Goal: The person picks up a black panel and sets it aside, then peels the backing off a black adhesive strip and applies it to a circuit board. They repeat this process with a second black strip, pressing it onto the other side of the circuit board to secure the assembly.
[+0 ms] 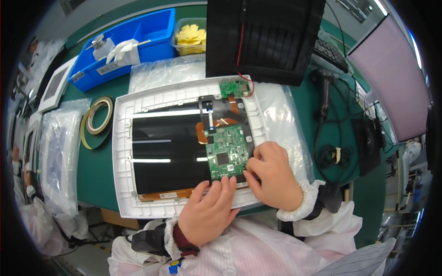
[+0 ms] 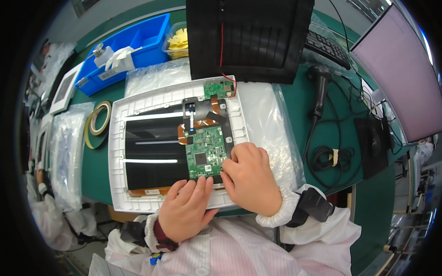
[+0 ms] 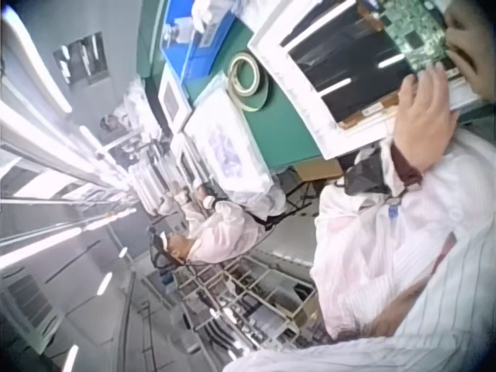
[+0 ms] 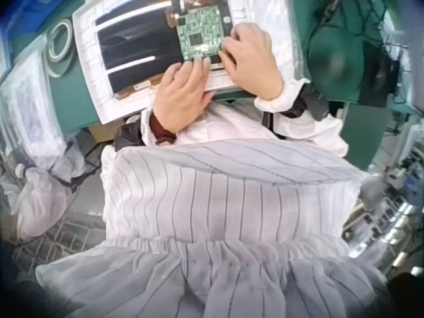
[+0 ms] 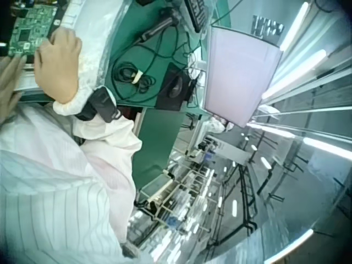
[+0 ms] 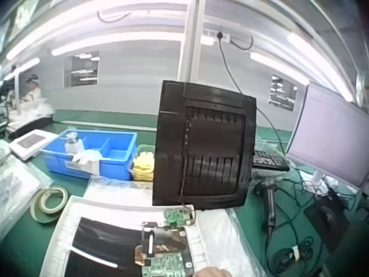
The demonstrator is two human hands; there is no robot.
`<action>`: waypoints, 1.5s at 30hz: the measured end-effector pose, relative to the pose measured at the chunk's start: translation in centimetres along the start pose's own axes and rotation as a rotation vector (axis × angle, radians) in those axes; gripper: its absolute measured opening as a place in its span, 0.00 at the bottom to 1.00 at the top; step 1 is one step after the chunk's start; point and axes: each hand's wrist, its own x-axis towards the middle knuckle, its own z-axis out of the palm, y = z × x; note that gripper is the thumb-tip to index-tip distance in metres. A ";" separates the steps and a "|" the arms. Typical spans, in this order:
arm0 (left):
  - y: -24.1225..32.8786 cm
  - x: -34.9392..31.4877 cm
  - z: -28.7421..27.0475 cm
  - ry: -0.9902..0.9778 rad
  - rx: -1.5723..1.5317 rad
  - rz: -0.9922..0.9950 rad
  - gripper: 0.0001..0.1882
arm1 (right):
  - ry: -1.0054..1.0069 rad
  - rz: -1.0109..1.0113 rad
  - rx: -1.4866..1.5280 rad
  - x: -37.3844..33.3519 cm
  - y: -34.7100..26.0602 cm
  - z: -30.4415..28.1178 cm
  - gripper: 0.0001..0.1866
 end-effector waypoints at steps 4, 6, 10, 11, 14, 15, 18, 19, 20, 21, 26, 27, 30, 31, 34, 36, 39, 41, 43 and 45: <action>0.4 0.7 0.1 0.030 0.044 -0.031 0.34 | 0.014 -0.018 -0.113 0.0 -0.4 -0.2 0.05; 0.4 1.0 0.0 0.023 0.044 -0.029 0.34 | 0.014 -0.015 -0.143 0.0 -0.2 -0.5 0.06; 0.3 0.8 -0.2 0.013 0.052 -0.037 0.33 | 0.089 -0.039 -0.227 -1.0 0.2 -1.5 0.08; 0.2 0.7 0.0 0.015 0.053 -0.038 0.33 | 0.123 -0.081 -0.254 -1.6 0.0 -1.5 0.11; 0.2 0.7 0.2 0.031 0.036 -0.012 0.33 | -0.005 -0.196 -0.124 -3.3 -1.5 -0.8 0.19; 0.2 0.7 0.1 0.039 0.018 -0.005 0.31 | -0.095 -0.188 -0.163 -4.1 -1.9 -0.4 0.25; 0.3 0.2 0.4 0.080 0.018 -0.001 0.29 | -0.078 -0.166 -0.176 -4.9 -2.1 0.6 0.26; 0.3 -0.1 0.7 0.110 0.025 0.003 0.28 | -0.074 -0.173 -0.172 -4.9 -2.2 0.7 0.26; 0.2 -0.5 1.0 0.111 0.033 0.000 0.28 | -0.078 -0.150 -0.194 -4.9 -2.2 0.7 0.26; 0.1 -0.9 1.3 0.136 0.027 -0.004 0.28 | -0.083 -0.126 -0.216 -4.9 -2.2 0.8 0.26; 0.1 -1.6 0.8 0.145 0.033 -0.076 0.27 | -0.051 -0.108 -0.229 -5.1 -2.5 1.0 0.26; 0.1 -1.7 0.7 0.148 0.048 -0.080 0.27 | -0.046 -0.108 -0.248 -5.1 -2.6 1.1 0.26; -0.3 -2.0 0.8 0.161 0.053 -0.079 0.27 | -0.044 -0.123 -0.280 -4.8 -3.2 1.1 0.25; -0.3 -2.0 0.9 0.168 0.041 -0.072 0.27 | -0.042 -0.121 -0.283 -4.8 -3.3 1.2 0.25; -0.2 -1.8 0.3 0.163 0.032 -0.086 0.27 | -0.053 -0.204 -0.256 -4.6 -3.5 1.9 0.23; -0.4 -1.7 0.2 0.152 0.073 -0.038 0.24 | -0.053 -0.268 -0.237 -4.3 -3.6 2.2 0.21; -0.4 -1.3 0.4 0.126 0.065 0.011 0.22 | -0.038 -0.246 -0.210 -4.3 -3.6 2.3 0.21; -0.3 -1.3 0.4 0.106 0.029 -0.006 0.22 | -0.038 -0.230 -0.204 -4.4 -3.6 2.3 0.21; -0.3 -1.4 0.4 0.110 0.055 0.005 0.21 | -0.037 -0.214 -0.201 -4.5 -3.6 2.2 0.22; -0.2 -1.5 0.4 0.117 0.093 0.009 0.21 | -0.027 -0.176 -0.191 -4.8 -3.5 1.8 0.24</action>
